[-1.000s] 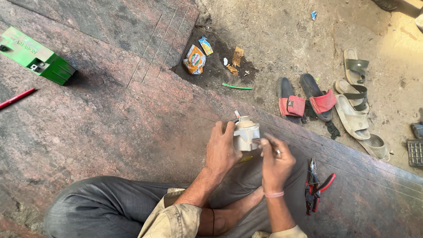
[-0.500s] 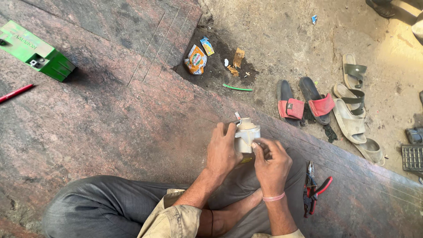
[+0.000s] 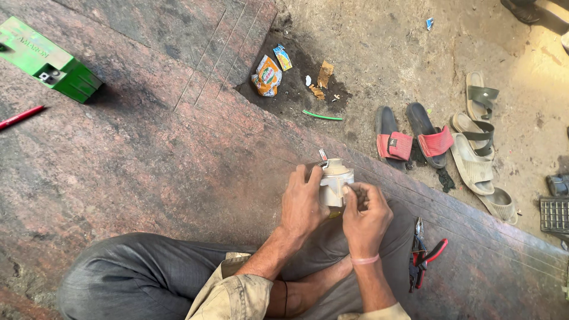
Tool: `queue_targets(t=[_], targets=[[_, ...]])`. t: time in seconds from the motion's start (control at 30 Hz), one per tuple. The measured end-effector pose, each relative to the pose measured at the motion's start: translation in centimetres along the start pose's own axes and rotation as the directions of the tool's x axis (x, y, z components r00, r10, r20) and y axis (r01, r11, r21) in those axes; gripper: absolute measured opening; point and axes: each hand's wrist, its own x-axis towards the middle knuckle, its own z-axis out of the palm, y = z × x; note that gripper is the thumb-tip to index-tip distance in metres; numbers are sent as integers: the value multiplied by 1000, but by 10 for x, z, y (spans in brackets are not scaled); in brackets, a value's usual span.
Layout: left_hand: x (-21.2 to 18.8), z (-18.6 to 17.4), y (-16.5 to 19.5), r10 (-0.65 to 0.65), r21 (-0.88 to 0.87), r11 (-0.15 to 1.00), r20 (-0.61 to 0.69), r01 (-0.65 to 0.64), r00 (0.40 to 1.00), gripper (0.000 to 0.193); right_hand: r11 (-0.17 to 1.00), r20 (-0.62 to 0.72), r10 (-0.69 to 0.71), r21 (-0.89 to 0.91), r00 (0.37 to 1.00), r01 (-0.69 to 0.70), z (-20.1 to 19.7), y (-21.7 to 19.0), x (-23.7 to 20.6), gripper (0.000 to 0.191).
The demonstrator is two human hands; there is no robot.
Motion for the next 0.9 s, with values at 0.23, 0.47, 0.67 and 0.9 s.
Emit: queue_targets(t=[0.23,0.47,0.67,0.9], targets=[[-2,3,-2,-27,-1,1000,39,27,999,65,996,4,-88,-25,996,88,0,2,3,13],[0,1,-3,8,-17,1000,34,-7,999,64,996,-45,-35,-86,998,31,4,4,0,17],[-1,1,-1,-15,-7,1000,39,16,999,67,993,66,-104,56,992,101,-5,11,1,11],[-2,2,-4,4,17,1000,32,-5,999,67,992,160,-73,115,984,55,-5,8,15,14]])
